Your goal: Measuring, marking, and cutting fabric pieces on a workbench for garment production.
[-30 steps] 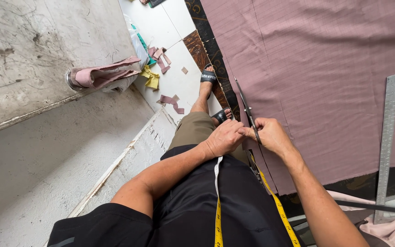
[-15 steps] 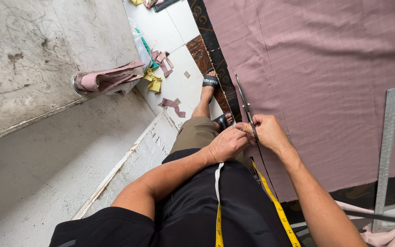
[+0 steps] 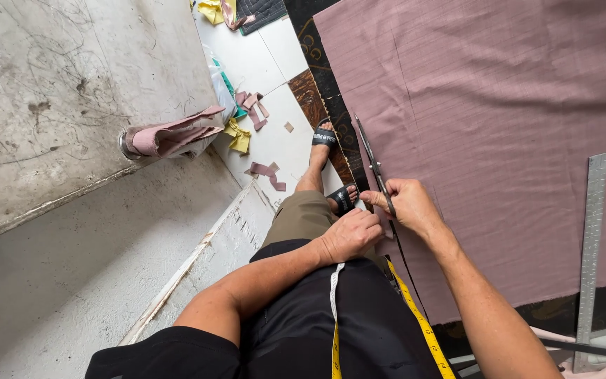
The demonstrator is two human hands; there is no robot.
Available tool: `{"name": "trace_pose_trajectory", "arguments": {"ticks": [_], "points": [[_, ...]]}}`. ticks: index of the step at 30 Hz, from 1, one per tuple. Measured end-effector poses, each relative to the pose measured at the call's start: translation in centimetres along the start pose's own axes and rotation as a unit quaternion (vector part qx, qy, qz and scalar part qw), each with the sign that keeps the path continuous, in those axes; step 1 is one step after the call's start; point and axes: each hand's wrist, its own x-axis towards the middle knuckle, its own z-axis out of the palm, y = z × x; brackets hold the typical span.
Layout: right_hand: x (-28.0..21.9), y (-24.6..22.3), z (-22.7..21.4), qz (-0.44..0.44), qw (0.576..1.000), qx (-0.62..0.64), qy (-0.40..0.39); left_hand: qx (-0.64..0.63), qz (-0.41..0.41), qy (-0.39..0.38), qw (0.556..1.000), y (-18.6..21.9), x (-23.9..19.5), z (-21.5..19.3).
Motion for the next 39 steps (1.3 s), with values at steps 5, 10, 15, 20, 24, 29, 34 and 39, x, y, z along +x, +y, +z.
{"name": "trace_pose_trajectory", "arguments": {"ticks": [5,10,15,20,24,29,34,39], "points": [[-0.2,-1.6,-0.2,-0.004,1.0,0.008,-0.007,-0.004,0.001,-0.002,1.0,0.3,0.9,-1.4],[0.5,-3.9,-0.4,-0.012,1.0,0.005,-0.011,0.0,-0.005,-0.006,1.0,0.4,1.0,-1.6],[1.5,-3.6,-0.1,-0.005,1.0,0.003,-0.005,-0.007,-0.01,-0.001,1.0,0.5,1.4,-2.0],[1.4,-5.0,-0.6,0.002,1.0,-0.03,-0.003,-0.008,-0.004,-0.001,1.0,0.3,1.4,-2.0],[3.4,-4.1,-0.5,-0.007,0.999,-0.044,-0.01,-0.013,0.004,0.003,1.0,0.2,1.4,-2.0],[3.8,-5.0,-1.3,-0.02,0.999,-0.042,-0.016,-0.014,0.003,-0.007,1.0,-0.2,0.9,-1.6],[5.0,-6.6,-4.3,-0.031,0.993,-0.101,-0.046,-0.019,0.001,-0.021,1.0,-0.2,1.1,-2.7],[2.2,-10.6,-6.2,-0.063,0.936,-0.343,-0.039,-0.024,-0.022,-0.06,0.998,-4.5,-2.1,-5.4]]}}
